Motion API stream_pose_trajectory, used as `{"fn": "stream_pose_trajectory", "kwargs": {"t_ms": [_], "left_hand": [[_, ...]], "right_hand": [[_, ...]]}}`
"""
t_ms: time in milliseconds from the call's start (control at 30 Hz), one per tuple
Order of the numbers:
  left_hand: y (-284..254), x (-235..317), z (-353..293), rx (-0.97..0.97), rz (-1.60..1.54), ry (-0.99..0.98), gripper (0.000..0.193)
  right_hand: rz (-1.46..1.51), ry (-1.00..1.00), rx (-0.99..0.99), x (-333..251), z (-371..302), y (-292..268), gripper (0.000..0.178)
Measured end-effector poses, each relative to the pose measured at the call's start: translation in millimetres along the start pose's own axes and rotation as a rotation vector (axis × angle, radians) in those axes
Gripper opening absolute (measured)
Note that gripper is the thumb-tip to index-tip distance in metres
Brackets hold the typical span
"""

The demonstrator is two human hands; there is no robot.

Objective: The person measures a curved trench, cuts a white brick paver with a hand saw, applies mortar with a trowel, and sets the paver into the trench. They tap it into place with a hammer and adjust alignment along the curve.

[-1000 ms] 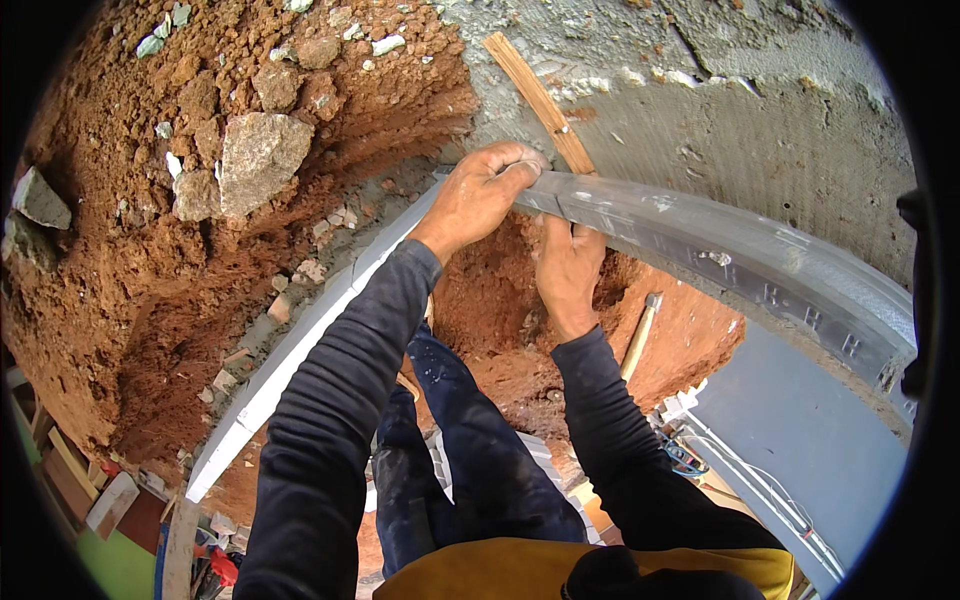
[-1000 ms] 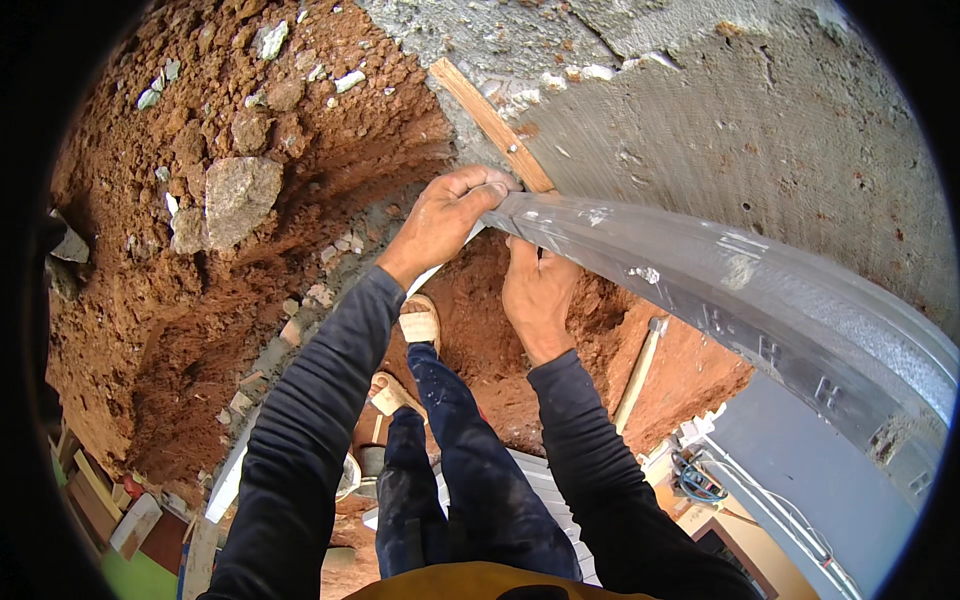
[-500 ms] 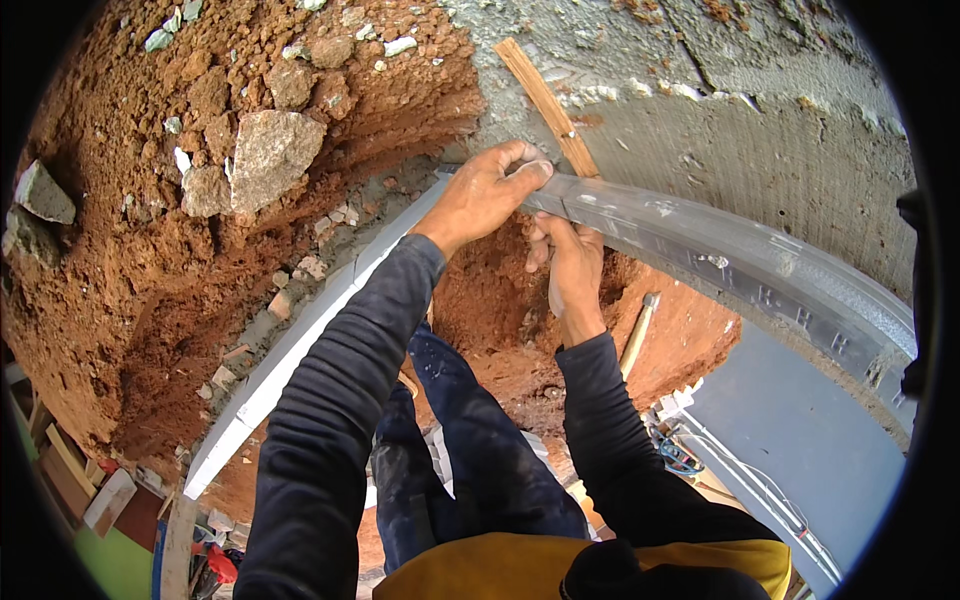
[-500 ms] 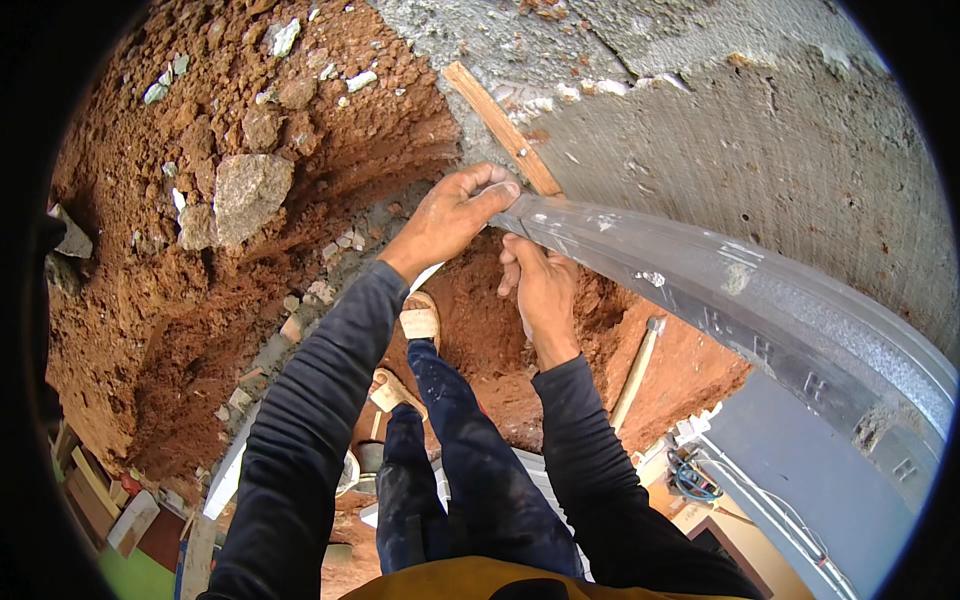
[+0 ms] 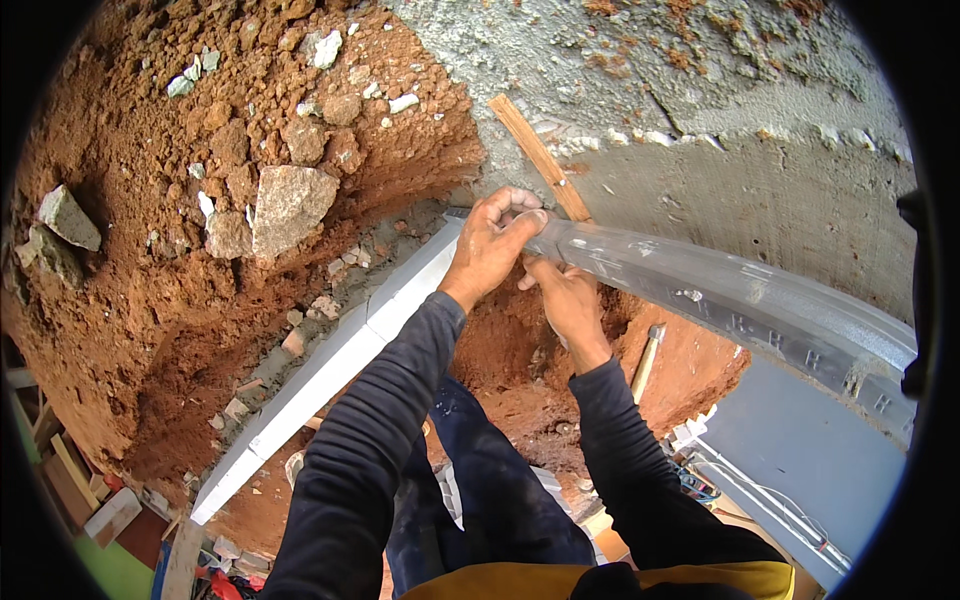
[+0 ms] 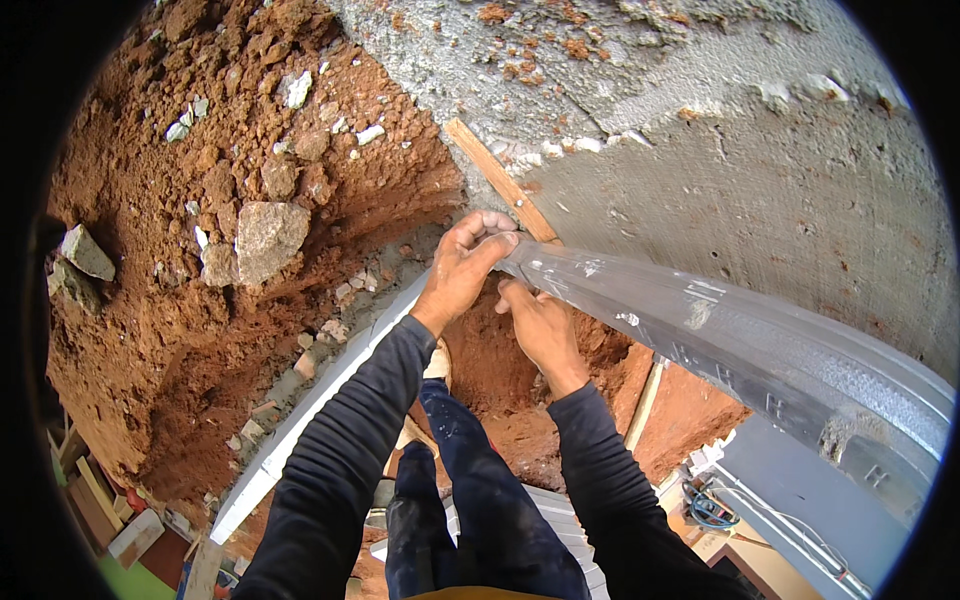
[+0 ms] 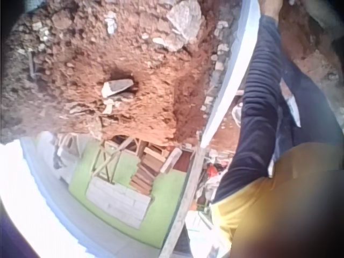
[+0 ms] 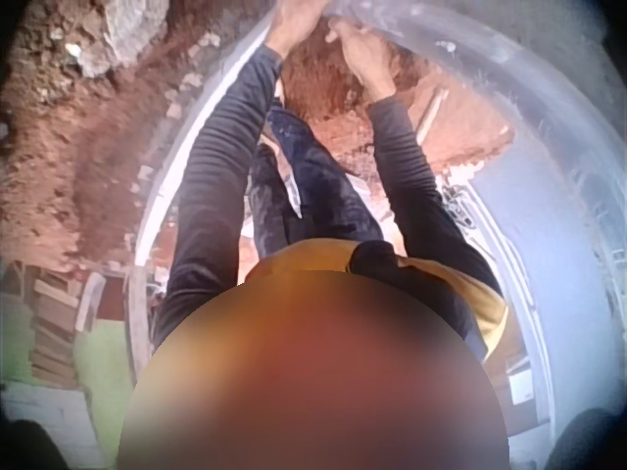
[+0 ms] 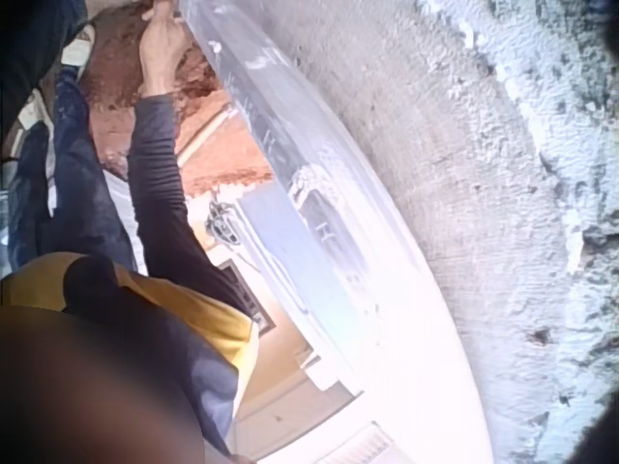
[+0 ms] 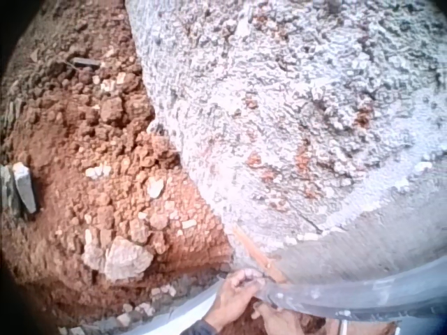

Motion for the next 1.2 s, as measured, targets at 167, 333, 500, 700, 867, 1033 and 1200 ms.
{"fn": "stream_pose_trajectory", "kwargs": {"t_ms": [167, 333, 500, 700, 867, 1033, 1200], "left_hand": [[-7, 5, 8, -0.036, 0.119, 0.062, 0.026], [-5, 9, 8, -0.105, -0.041, -0.006, 0.023], [-3, 8, 7, -0.108, -0.109, -0.099, 0.023], [2, 6, 9, -0.059, -0.333, -0.073, 0.021], [2, 0, 10, -0.017, -0.323, -0.064, 0.016], [1, -1, 12, -0.054, -0.378, -0.063, 0.018], [-1, 7, 14, -0.124, -0.335, -0.037, 0.024]], "right_hand": [[0.039, -0.159, 0.162, -20, -11, -9, 0.026], [0.168, 0.104, -0.108, 2, -4, -1, 0.032], [0.043, 0.065, -0.137, 11, 11, -8, 0.036], [-0.112, -0.046, -0.019, 2, 12, -17, 0.03], [-0.277, -0.254, 0.354, -13, -40, -38, 0.034], [0.212, -0.25, 0.266, 2, -48, -34, 0.024], [0.31, -0.255, 0.271, 5, -27, -18, 0.024]]}}
Point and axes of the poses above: each hand's wrist, its own z-axis towards the middle knuckle, its own y-axis out of the palm, x = y × z, the point moved 8 cm from there along z, towards the middle knuckle, and after that the axes turned 12 degrees about y, right-handed, at the moved point
